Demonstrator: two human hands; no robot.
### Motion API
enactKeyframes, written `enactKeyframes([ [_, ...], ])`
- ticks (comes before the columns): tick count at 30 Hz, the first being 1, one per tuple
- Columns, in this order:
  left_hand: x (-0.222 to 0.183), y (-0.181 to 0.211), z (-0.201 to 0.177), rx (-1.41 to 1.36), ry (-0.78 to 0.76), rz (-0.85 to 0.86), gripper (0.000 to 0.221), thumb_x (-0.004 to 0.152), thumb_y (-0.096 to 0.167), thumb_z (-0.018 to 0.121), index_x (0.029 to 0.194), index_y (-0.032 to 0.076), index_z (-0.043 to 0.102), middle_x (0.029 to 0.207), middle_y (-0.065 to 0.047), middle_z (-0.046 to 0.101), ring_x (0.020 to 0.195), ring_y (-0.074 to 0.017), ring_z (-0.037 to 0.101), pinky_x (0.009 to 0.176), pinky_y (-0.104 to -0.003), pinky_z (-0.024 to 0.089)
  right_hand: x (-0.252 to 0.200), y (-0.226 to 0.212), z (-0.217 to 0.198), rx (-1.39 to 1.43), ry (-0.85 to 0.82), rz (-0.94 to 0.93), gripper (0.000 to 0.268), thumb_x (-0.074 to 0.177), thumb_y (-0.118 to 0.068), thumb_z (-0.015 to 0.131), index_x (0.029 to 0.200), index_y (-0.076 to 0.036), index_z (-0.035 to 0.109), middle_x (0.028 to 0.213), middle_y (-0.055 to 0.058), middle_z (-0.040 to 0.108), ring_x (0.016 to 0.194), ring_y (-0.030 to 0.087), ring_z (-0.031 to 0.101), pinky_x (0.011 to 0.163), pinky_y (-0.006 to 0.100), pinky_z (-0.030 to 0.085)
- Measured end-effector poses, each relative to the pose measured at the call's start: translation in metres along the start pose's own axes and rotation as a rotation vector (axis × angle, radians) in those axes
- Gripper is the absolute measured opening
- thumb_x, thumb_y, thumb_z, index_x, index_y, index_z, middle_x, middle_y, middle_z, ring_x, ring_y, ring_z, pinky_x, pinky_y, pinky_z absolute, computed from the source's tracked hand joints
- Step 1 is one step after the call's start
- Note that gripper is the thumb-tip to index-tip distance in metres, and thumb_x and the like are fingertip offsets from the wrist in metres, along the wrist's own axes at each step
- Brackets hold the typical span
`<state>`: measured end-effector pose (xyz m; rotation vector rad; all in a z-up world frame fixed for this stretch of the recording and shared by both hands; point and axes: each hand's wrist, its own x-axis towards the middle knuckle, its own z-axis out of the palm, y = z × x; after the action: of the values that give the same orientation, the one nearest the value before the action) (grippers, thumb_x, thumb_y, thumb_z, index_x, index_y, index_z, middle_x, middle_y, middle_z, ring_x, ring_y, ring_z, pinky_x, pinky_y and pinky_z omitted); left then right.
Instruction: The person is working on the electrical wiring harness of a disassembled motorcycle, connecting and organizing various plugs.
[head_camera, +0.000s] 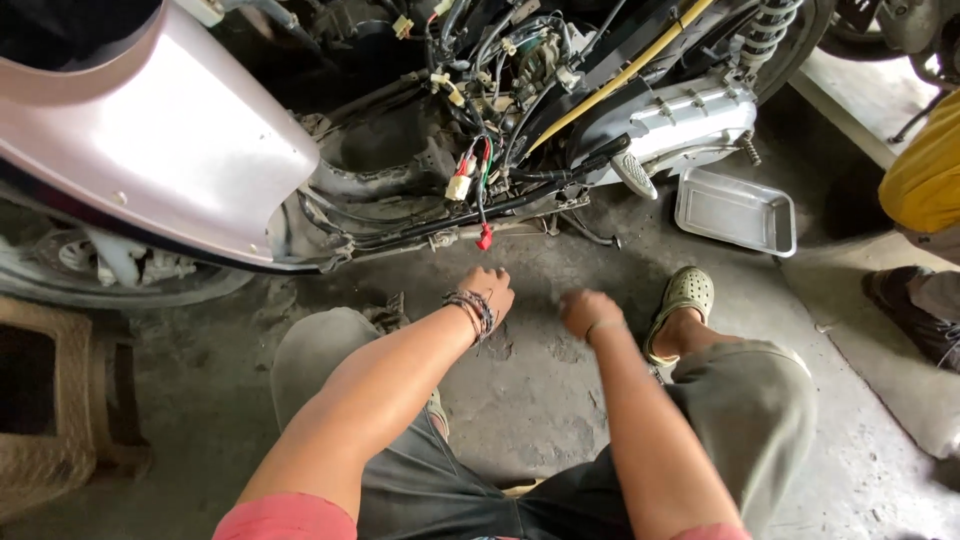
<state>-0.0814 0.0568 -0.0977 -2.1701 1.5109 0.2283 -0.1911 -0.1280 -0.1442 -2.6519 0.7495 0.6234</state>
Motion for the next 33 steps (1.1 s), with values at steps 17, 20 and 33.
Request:
enactKeyframes([
  [17, -0.031, -0.088, -0.133, 0.206, 0.289, 0.066, 0.023, 0.095, 0.027, 0.062, 0.110, 0.010, 0.067, 0.111, -0.011, 0.061, 0.095, -0.0290, 0.068, 0.081, -0.043, 0.055, -0.027, 0.053, -0.183, -0.005, 0.240, -0.045, 0.045, 0.091, -0.033, 0.052, 0.133, -0.040, 0.068, 0.125, 0.017, 0.073, 0.117, 0.040, 0.068, 0.102, 0.051, 0.056],
  [20, 0.004, -0.098, -0.122, 0.135, 0.326, 0.027, 0.028, 0.094, 0.033, 0.065, 0.108, 0.009, 0.068, 0.109, -0.011, 0.061, 0.097, -0.0308, 0.068, 0.081, -0.046, 0.055, -0.035, 0.044, -0.181, 0.096, 0.181, -0.067, 0.046, 0.092, -0.022, 0.050, 0.130, -0.038, 0.071, 0.124, 0.019, 0.073, 0.117, 0.042, 0.067, 0.103, 0.051, 0.055],
  [33, 0.064, -0.111, -0.164, -0.387, 1.040, 0.025, 0.014, 0.093, 0.023, 0.065, 0.102, 0.012, 0.063, 0.093, -0.004, 0.059, 0.082, -0.0277, 0.069, 0.070, -0.041, 0.058, 0.005, 0.017, -0.241, -0.107, 0.447, -0.306, 0.028, 0.090, -0.028, 0.054, 0.110, -0.019, 0.071, 0.082, 0.014, 0.074, 0.087, 0.043, 0.073, 0.078, 0.056, 0.059],
])
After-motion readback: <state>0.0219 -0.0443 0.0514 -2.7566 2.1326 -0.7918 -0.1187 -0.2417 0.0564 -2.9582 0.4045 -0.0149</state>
